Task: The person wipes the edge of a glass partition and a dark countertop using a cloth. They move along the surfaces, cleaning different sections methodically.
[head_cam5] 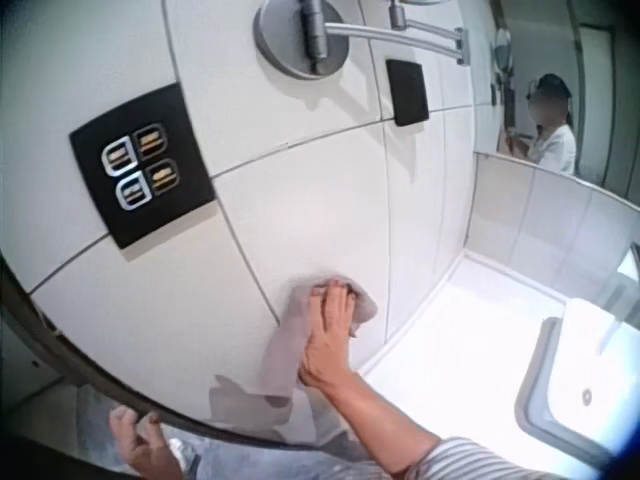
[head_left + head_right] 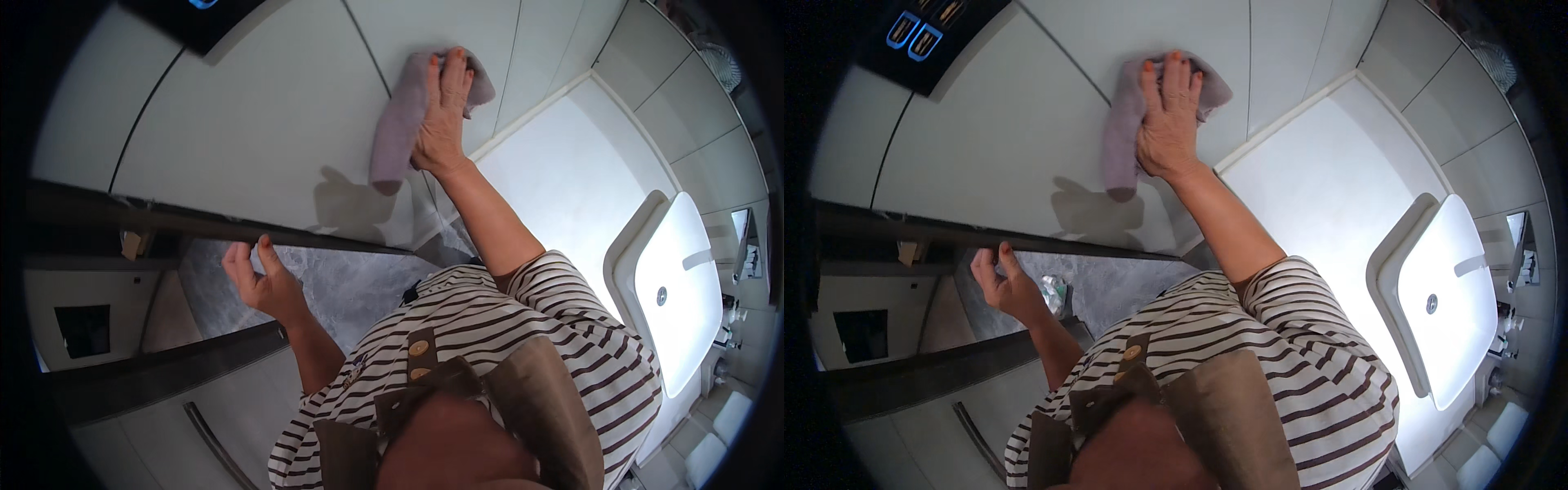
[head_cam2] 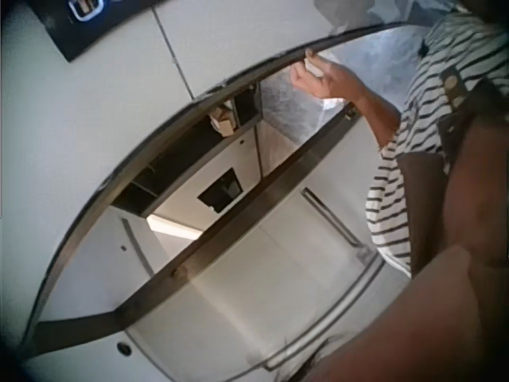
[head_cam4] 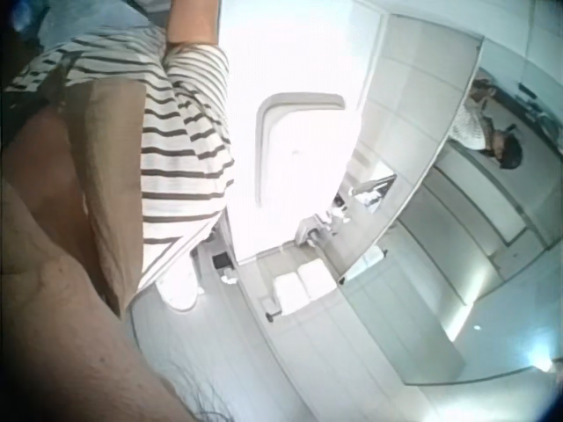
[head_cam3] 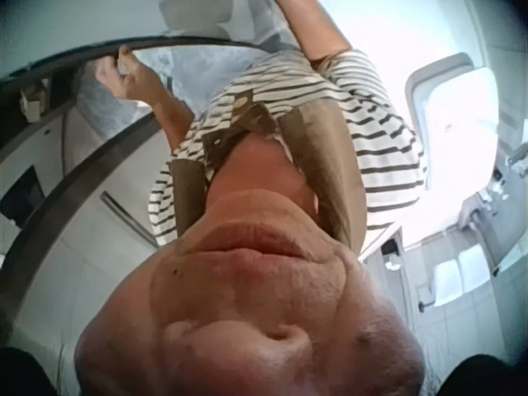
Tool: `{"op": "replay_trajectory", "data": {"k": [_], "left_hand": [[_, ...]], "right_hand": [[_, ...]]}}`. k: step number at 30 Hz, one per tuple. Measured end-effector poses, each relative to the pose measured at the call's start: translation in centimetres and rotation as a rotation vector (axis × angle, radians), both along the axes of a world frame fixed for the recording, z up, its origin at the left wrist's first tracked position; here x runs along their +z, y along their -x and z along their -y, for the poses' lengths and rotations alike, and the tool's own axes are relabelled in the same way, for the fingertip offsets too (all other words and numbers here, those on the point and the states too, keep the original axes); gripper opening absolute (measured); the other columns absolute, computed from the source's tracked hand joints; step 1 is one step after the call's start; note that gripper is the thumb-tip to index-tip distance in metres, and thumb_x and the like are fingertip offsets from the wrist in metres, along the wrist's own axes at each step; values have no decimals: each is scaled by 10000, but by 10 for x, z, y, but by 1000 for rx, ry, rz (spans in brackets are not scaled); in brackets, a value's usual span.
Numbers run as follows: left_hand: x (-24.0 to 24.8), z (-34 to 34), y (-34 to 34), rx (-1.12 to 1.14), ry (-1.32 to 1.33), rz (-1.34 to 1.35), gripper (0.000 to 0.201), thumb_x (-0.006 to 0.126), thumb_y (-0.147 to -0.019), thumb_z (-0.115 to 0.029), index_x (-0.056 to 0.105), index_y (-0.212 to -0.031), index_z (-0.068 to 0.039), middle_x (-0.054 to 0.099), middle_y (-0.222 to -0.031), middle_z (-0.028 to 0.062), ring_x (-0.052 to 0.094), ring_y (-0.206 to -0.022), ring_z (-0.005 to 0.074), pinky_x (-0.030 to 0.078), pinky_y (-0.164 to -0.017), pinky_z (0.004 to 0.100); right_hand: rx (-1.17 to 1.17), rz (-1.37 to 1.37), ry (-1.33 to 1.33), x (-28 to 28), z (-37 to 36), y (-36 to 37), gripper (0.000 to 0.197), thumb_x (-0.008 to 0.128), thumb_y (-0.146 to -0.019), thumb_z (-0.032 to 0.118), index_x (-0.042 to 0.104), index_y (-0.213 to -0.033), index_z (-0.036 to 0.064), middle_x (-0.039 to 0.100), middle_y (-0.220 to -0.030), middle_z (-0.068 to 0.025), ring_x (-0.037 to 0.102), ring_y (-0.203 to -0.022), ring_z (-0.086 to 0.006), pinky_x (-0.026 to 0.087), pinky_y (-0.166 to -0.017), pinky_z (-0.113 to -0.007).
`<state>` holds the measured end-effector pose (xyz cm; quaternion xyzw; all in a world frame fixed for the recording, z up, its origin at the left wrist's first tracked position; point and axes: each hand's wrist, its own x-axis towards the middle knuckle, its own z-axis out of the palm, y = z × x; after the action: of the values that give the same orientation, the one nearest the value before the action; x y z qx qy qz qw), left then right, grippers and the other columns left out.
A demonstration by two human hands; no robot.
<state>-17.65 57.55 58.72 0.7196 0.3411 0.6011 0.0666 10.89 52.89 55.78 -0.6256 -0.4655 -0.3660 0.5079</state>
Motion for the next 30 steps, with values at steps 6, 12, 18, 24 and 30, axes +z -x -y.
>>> {"op": "replay_trajectory", "data": {"k": [6,12,18,24,30], "left_hand": [[-9,2,36,146,32,29,87,638,-875,27,592,-914,90,506,-894,56,473,-763,142,432,-654,256],[-5,14,53,33,186,213,75,588,-904,39,571,-859,97,435,-874,34,424,-758,118,418,-639,248],[0,22,60,131,154,109,68,589,-905,25,606,-911,91,465,-880,42,433,-756,120,406,-659,247],[-14,19,53,186,76,65,108,624,-872,39,638,-968,86,506,-857,64,473,-761,162,416,-661,267],[-30,14,53,144,-83,43,98,663,-819,75,599,-892,89,514,-849,95,486,-715,175,421,-610,273]], "right_hand": [[6,-161,-99,9,9,-27,852,613,-830,258,149,-1502,14,51,-1553,-271,67,-1440,-423,52,-1132,-564],[46,-494,-280,20,17,-22,670,527,-941,303,222,-1470,25,111,-1523,-213,154,-1405,-380,184,-1147,-427],[71,-464,-467,36,12,-16,599,540,-936,285,314,-1423,20,262,-1438,-152,293,-1343,-302,259,-1117,-377],[107,-217,-393,59,15,2,621,489,-950,337,300,-1441,7,238,-1513,-183,250,-1402,-288,250,-1127,-363],[280,-3,-283,53,-4,49,701,554,-876,261,272,-1459,-7,138,-1532,-305,111,-1436,-437,-9,-1119,-589]]}}
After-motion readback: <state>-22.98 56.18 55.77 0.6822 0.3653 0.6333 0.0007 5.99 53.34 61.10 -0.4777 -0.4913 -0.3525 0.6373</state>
